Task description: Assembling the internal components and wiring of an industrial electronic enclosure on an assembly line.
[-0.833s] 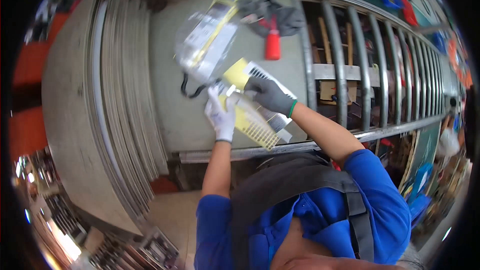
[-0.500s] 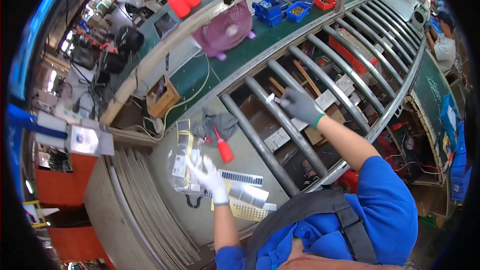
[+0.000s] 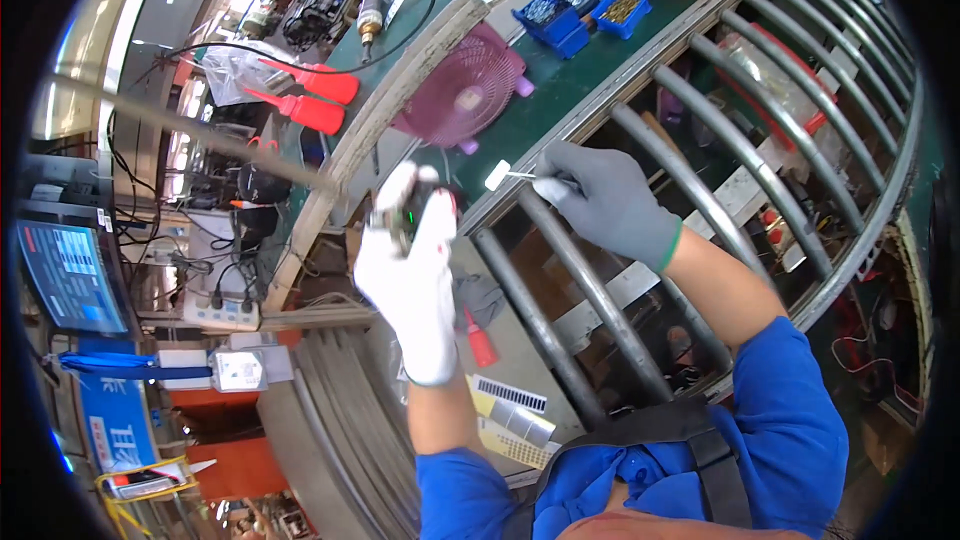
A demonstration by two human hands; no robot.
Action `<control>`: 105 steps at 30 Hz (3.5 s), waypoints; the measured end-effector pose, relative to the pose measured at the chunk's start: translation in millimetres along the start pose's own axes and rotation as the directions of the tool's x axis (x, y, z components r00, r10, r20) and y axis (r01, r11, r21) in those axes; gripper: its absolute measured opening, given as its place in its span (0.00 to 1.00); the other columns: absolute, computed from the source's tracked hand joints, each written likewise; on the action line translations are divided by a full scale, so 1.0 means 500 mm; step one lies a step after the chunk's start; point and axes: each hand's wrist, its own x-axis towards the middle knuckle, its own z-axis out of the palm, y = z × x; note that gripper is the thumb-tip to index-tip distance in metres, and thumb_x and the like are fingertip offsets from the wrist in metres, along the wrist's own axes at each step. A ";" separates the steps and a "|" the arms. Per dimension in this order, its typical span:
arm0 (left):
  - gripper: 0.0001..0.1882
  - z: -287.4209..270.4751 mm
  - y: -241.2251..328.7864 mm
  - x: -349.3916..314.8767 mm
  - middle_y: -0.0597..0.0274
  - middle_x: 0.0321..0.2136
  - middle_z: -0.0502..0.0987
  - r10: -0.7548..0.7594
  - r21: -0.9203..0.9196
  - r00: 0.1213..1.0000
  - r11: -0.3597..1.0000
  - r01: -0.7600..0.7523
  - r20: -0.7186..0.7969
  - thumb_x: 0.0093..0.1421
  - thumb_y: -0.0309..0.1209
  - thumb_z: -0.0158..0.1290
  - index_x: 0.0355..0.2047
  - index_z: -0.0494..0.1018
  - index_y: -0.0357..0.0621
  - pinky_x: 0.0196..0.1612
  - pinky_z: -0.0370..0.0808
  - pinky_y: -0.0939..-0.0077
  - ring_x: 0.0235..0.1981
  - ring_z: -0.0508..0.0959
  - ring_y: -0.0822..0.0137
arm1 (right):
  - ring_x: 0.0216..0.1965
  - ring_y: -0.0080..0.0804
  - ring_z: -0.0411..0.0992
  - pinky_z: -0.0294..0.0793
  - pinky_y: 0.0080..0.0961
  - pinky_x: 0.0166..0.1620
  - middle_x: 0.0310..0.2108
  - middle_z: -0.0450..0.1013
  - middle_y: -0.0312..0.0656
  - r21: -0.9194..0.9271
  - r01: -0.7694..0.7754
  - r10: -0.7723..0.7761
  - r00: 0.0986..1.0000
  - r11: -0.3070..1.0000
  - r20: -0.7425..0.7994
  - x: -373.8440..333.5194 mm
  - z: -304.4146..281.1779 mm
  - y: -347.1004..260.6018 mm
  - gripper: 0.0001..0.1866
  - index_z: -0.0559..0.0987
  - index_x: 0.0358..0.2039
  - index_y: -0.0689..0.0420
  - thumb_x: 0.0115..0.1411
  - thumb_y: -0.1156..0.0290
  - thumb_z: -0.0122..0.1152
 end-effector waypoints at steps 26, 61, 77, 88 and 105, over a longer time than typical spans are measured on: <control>0.32 -0.174 -0.140 -0.044 0.58 0.46 0.79 0.399 0.260 0.914 0.893 -0.367 -0.078 0.58 0.27 0.63 0.62 0.65 0.35 0.43 0.76 0.81 0.42 0.78 0.76 | 0.25 0.20 0.65 0.65 0.23 0.30 0.21 0.66 0.38 -0.126 -0.073 0.130 0.836 0.989 0.534 -0.224 0.204 0.067 0.06 0.75 0.34 0.60 0.62 0.72 0.60; 0.29 -0.822 -0.717 -0.842 0.36 0.54 0.71 -0.184 0.741 0.981 0.650 0.171 -0.066 0.56 0.27 0.51 0.59 0.64 0.32 0.58 0.66 0.55 0.53 0.72 0.43 | 0.35 0.51 0.77 0.74 0.44 0.39 0.32 0.78 0.51 -0.396 -0.115 0.321 0.801 0.911 0.506 -0.667 0.905 -0.066 0.14 0.76 0.41 0.55 0.64 0.58 0.54; 0.38 -0.993 -0.493 -0.961 0.48 0.68 0.58 -0.518 0.937 0.809 0.035 0.346 -0.279 0.69 0.50 0.45 0.69 0.52 0.38 0.71 0.48 0.55 0.69 0.57 0.50 | 0.61 0.51 0.63 0.62 0.47 0.62 0.62 0.64 0.51 -0.673 0.225 0.207 0.842 0.705 0.498 -0.767 0.600 -0.092 0.32 0.72 0.57 0.49 0.51 0.54 0.64; 0.33 -0.968 -0.735 -1.019 0.37 0.65 0.57 -0.190 0.772 0.891 0.446 0.453 -0.413 0.61 0.37 0.53 0.62 0.60 0.30 0.68 0.51 0.48 0.66 0.59 0.42 | 0.56 0.50 0.67 0.66 0.39 0.61 0.57 0.67 0.48 -0.865 -0.455 0.375 0.855 0.212 -0.358 -0.821 0.029 0.111 0.32 0.75 0.55 0.52 0.49 0.54 0.68; 0.34 -0.580 -0.529 -0.974 0.35 0.67 0.52 -0.118 0.705 0.862 0.526 0.476 -0.494 0.57 0.38 0.56 0.62 0.63 0.36 0.67 0.54 0.53 0.66 0.56 0.41 | 0.61 0.52 0.64 0.68 0.42 0.61 0.61 0.63 0.52 -0.576 -0.816 0.600 0.488 0.056 -0.634 -0.818 -0.685 0.322 0.31 0.71 0.57 0.52 0.53 0.61 0.65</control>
